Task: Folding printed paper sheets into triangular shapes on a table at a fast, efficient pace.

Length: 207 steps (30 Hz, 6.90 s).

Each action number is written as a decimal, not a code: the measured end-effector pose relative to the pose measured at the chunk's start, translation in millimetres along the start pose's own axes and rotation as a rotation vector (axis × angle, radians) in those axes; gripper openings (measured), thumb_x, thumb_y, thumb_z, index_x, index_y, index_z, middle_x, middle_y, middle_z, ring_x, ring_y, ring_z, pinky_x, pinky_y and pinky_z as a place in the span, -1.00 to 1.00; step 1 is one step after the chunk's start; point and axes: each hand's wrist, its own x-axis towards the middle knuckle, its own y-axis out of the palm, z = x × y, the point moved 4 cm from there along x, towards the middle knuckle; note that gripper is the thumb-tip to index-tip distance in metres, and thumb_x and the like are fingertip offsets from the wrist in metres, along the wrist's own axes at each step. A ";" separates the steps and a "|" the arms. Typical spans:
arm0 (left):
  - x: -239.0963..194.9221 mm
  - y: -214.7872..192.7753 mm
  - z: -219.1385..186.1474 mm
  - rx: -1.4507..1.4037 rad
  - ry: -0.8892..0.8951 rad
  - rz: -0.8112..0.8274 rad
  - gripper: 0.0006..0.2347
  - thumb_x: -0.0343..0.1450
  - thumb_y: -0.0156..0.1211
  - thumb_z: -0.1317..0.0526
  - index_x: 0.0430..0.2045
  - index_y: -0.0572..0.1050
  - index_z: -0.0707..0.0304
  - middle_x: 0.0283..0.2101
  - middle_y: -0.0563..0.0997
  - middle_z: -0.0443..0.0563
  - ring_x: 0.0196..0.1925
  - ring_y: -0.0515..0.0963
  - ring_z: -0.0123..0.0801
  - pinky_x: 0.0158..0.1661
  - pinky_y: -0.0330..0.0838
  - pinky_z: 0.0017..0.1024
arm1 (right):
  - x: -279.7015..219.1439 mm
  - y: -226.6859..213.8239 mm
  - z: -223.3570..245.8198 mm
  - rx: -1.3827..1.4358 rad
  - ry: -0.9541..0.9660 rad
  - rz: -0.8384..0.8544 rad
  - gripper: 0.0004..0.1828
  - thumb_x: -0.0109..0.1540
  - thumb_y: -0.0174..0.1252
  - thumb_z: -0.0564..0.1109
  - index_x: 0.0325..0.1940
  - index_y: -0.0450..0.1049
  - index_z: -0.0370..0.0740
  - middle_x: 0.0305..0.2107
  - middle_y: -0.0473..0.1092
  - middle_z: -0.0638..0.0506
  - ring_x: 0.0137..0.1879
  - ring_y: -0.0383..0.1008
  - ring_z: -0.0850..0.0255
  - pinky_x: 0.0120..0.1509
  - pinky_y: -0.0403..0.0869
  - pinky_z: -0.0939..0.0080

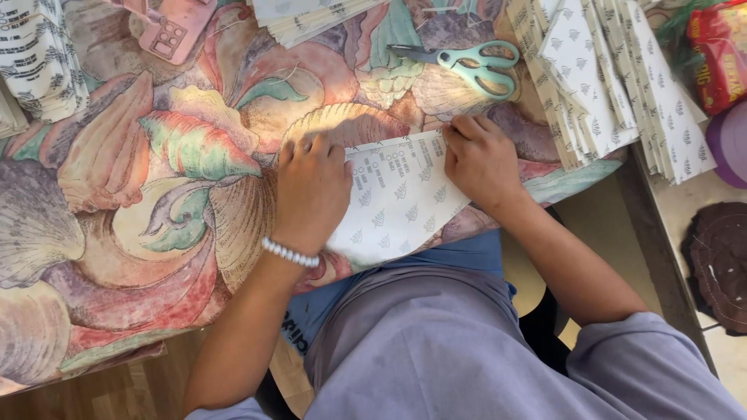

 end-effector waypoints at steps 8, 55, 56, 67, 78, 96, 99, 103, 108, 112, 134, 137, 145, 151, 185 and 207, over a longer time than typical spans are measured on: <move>63.2 35.3 -32.7 -0.214 0.027 0.226 -0.49 0.20 0.53 0.03 -0.10 0.47 0.33 -0.24 0.57 0.13 -0.24 0.70 0.06 -0.27 0.60 -0.06 | -3.8 -10.3 -9.1 0.125 0.017 0.033 -0.81 0.24 0.15 -0.21 -0.21 0.68 -0.17 -0.26 0.46 0.12 -0.10 0.57 0.14 -0.04 0.57 0.24; -39.3 -9.0 59.2 -0.548 -0.344 -0.130 -0.95 0.41 0.31 0.30 -0.34 0.66 0.09 -0.41 0.70 -0.10 -0.29 0.72 -0.27 -0.20 0.58 -0.43 | 163.6 8.4 38.7 0.303 -0.110 1.246 -0.61 0.18 0.33 0.02 0.02 0.63 -0.20 -0.25 0.60 -0.19 -0.06 0.60 -0.19 0.00 0.51 -0.09; -40.2 -14.4 60.0 -0.492 -0.356 -0.179 -0.94 0.43 0.28 0.32 -0.31 0.65 0.16 -0.39 0.69 -0.01 -0.30 0.71 -0.15 -0.22 0.58 -0.35 | 165.1 7.0 38.7 0.269 -0.208 0.877 -0.72 0.20 0.32 0.03 -0.09 0.58 -0.13 -0.32 0.55 -0.07 -0.10 0.58 -0.10 0.00 0.50 -0.07; -40.6 -29.6 56.9 -0.309 -0.369 -0.228 -0.87 0.50 0.17 0.34 -0.19 0.67 0.21 -0.31 0.64 0.04 -0.33 0.71 -0.04 -0.28 0.62 -0.22 | 42.5 -41.1 128.3 0.650 -0.303 0.291 -0.85 0.30 0.23 -0.15 -0.12 0.61 -0.26 -0.17 0.50 -0.02 -0.01 0.56 0.05 -0.04 0.55 0.17; -84.6 -24.1 12.3 -0.288 0.025 -0.297 -0.82 0.46 0.20 0.37 -0.11 0.66 0.23 0.02 0.65 0.23 0.19 0.58 0.06 0.23 0.39 0.02 | 29.7 -41.7 134.1 0.582 -0.244 0.175 -0.74 0.31 0.23 -0.09 0.04 0.58 -0.23 -0.05 0.50 -0.07 0.08 0.55 0.04 0.08 0.54 0.11; -93.3 -3.4 24.3 -0.388 0.026 -0.271 -0.89 0.51 0.16 0.25 -0.27 0.64 0.19 -0.02 0.67 -0.02 0.18 0.60 -0.11 0.24 0.43 -0.12 | 55.2 -26.6 131.6 0.536 -0.340 0.070 -0.80 0.38 0.05 -0.27 -0.24 0.58 -0.30 -0.23 0.48 -0.06 -0.05 0.53 0.01 0.02 0.53 0.10; -95.4 -2.5 24.3 -0.373 0.032 -0.276 -0.89 0.52 0.14 0.25 -0.27 0.62 0.19 -0.01 0.66 -0.04 0.19 0.59 -0.14 0.24 0.43 -0.13 | 53.6 -25.2 130.5 0.536 -0.347 0.104 -0.78 0.39 0.01 -0.26 -0.25 0.56 -0.29 -0.25 0.45 -0.05 -0.06 0.52 0.02 0.01 0.53 0.10; -95.8 -3.0 16.9 -0.271 0.075 -0.271 -0.89 0.52 0.12 0.26 -0.26 0.61 0.22 -0.06 0.64 0.02 0.17 0.58 -0.09 0.24 0.42 -0.08 | 47.7 -19.2 130.8 0.553 -0.338 0.118 -0.76 0.40 -0.02 -0.28 -0.25 0.55 -0.32 -0.24 0.44 -0.08 -0.07 0.51 -0.01 -0.02 0.53 0.08; -97.8 4.0 11.3 -0.120 0.086 -0.263 -0.81 0.53 -0.02 0.28 -0.07 0.56 0.15 -0.21 0.56 -0.01 -0.04 0.59 -0.17 0.14 0.44 -0.15 | 49.7 -23.3 128.8 0.553 -0.336 0.124 -0.78 0.39 0.02 -0.30 -0.27 0.55 -0.35 -0.26 0.45 -0.09 -0.08 0.52 0.00 -0.03 0.52 0.12; -101.2 7.0 14.1 -0.123 0.085 -0.245 -0.81 0.51 -0.01 0.27 -0.12 0.58 0.11 -0.19 0.56 -0.03 -0.08 0.58 -0.20 0.13 0.44 -0.18 | 52.1 -38.5 106.1 0.514 -0.322 0.198 -0.76 0.37 0.04 -0.34 -0.31 0.59 -0.39 -0.30 0.47 -0.12 -0.10 0.53 0.03 -0.03 0.53 0.15; -93.6 -0.1 15.2 -0.124 0.059 -0.305 -0.87 0.46 0.17 0.26 -0.18 0.63 0.09 -0.26 0.56 -0.08 -0.17 0.60 -0.24 0.10 0.49 -0.23 | 30.4 -38.7 69.2 0.404 -0.400 0.126 -0.79 0.41 0.01 -0.34 -0.26 0.53 -0.40 -0.28 0.43 -0.16 -0.12 0.54 -0.03 -0.05 0.56 0.14; -93.4 -0.5 14.6 -0.128 0.047 -0.301 -0.85 0.46 0.14 0.28 -0.16 0.62 0.12 -0.24 0.55 -0.06 -0.16 0.60 -0.22 0.10 0.49 -0.23 | 32.0 -37.7 68.6 0.440 -0.381 0.132 -0.79 0.40 0.02 -0.35 -0.26 0.54 -0.40 -0.28 0.45 -0.15 -0.11 0.54 -0.03 -0.04 0.57 0.13; -96.0 -2.9 9.7 -0.077 0.079 -0.282 -0.79 0.45 0.07 0.31 -0.10 0.60 0.12 -0.23 0.53 -0.03 -0.17 0.58 -0.22 0.16 0.45 -0.16 | 20.1 -30.0 34.6 0.472 -0.316 0.198 -0.78 0.41 0.04 -0.30 -0.24 0.59 -0.34 -0.24 0.47 -0.08 -0.09 0.55 0.01 -0.01 0.55 0.12; -84.0 -13.0 2.3 -0.127 0.082 -0.291 -0.85 0.48 0.04 0.34 -0.20 0.59 0.25 -0.18 0.52 0.08 -0.01 0.55 -0.10 0.20 0.38 -0.09 | 14.3 -32.4 31.9 0.357 -0.351 0.200 -0.75 0.44 -0.01 -0.26 -0.23 0.56 -0.30 -0.25 0.45 -0.06 -0.09 0.54 0.04 0.00 0.55 0.14; -88.9 1.6 3.1 -0.065 0.042 -0.159 -0.91 0.50 0.03 0.26 -0.21 0.48 0.20 0.27 0.49 0.23 0.27 0.53 0.00 0.16 0.44 -0.14 | 23.0 -30.7 47.5 0.507 -0.294 0.168 -0.80 0.41 0.12 -0.28 -0.27 0.60 -0.31 -0.30 0.46 -0.04 -0.17 0.53 0.05 -0.07 0.53 0.16; -79.9 -3.6 -3.6 -0.031 -0.006 -0.191 -0.94 0.45 -0.01 0.23 -0.29 0.38 0.14 0.21 0.49 0.19 0.07 0.51 -0.04 -0.09 0.33 -0.16 | 67.8 -5.2 124.5 0.392 -0.307 0.295 -0.72 0.40 0.06 -0.06 0.08 0.55 -0.23 -0.42 0.43 -0.07 -0.23 0.57 -0.05 -0.15 0.55 -0.01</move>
